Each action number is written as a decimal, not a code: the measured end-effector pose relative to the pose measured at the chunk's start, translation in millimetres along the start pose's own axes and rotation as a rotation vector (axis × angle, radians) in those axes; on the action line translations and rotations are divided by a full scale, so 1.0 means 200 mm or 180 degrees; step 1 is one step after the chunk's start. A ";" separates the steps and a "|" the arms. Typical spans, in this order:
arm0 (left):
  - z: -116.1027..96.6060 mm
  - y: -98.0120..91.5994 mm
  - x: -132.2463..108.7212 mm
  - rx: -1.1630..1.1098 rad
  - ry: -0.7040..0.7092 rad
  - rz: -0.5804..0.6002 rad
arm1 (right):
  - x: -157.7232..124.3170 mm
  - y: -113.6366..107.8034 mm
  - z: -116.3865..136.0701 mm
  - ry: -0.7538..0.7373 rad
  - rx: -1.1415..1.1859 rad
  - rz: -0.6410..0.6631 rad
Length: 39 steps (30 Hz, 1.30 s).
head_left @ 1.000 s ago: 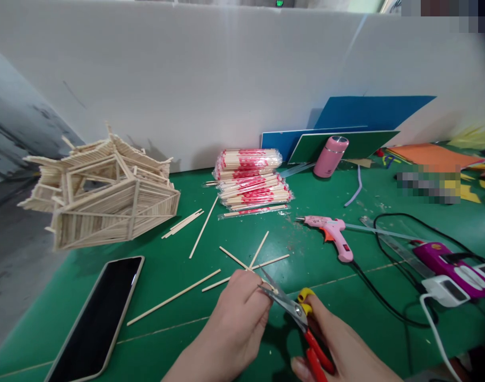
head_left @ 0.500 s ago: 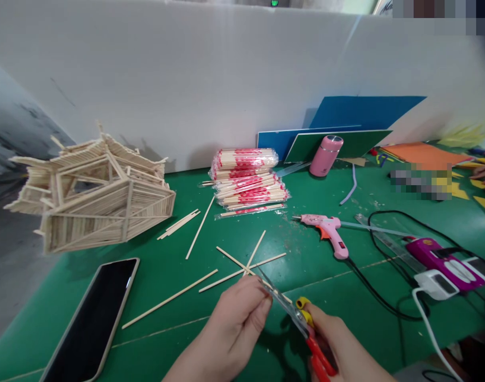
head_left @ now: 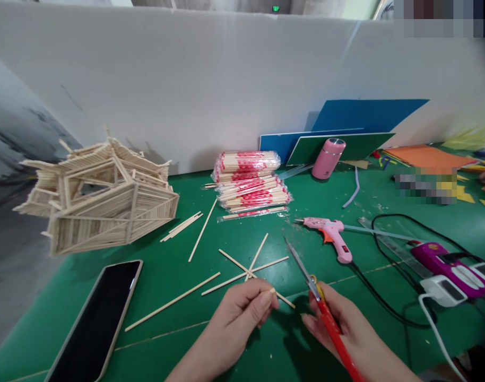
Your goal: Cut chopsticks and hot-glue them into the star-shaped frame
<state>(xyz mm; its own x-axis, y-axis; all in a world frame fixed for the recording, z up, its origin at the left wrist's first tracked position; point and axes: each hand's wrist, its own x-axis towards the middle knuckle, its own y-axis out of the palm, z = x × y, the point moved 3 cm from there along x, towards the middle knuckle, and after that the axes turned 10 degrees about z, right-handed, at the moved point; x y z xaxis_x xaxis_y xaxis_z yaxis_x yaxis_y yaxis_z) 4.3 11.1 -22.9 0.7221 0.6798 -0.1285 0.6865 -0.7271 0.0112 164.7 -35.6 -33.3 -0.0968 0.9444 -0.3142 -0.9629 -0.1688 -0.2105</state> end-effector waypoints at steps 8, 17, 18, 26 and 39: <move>0.02 0.01 0.01 -0.0604 -0.0192 0.0006 | -0.01 0.00 -0.01 0.0012 -0.0336 0.0579; 0.07 -0.01 -0.01 -0.0583 -0.0097 -0.0216 | -0.06 -0.03 -0.07 0.0071 -0.1368 0.0620; 0.06 -0.01 -0.01 -0.0446 -0.0057 -0.0234 | -0.06 -0.03 -0.07 0.0088 -0.1477 0.0609; 0.04 -0.04 -0.02 0.0094 0.0095 -0.0225 | -0.05 -0.05 -0.08 0.0227 -0.1839 0.0472; 0.05 -0.04 -0.02 0.0686 0.0317 -0.0228 | -0.06 -0.04 -0.08 0.0147 -0.1632 0.0504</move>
<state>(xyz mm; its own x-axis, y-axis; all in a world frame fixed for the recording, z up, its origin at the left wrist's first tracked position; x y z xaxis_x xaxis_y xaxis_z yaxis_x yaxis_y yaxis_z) -6.1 13.2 -32.6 0.6844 0.7287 -0.0230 0.7098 -0.6732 -0.2075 177.7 -50.9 -42.7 -0.2086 0.8847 -0.4169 -0.6898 -0.4353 -0.5785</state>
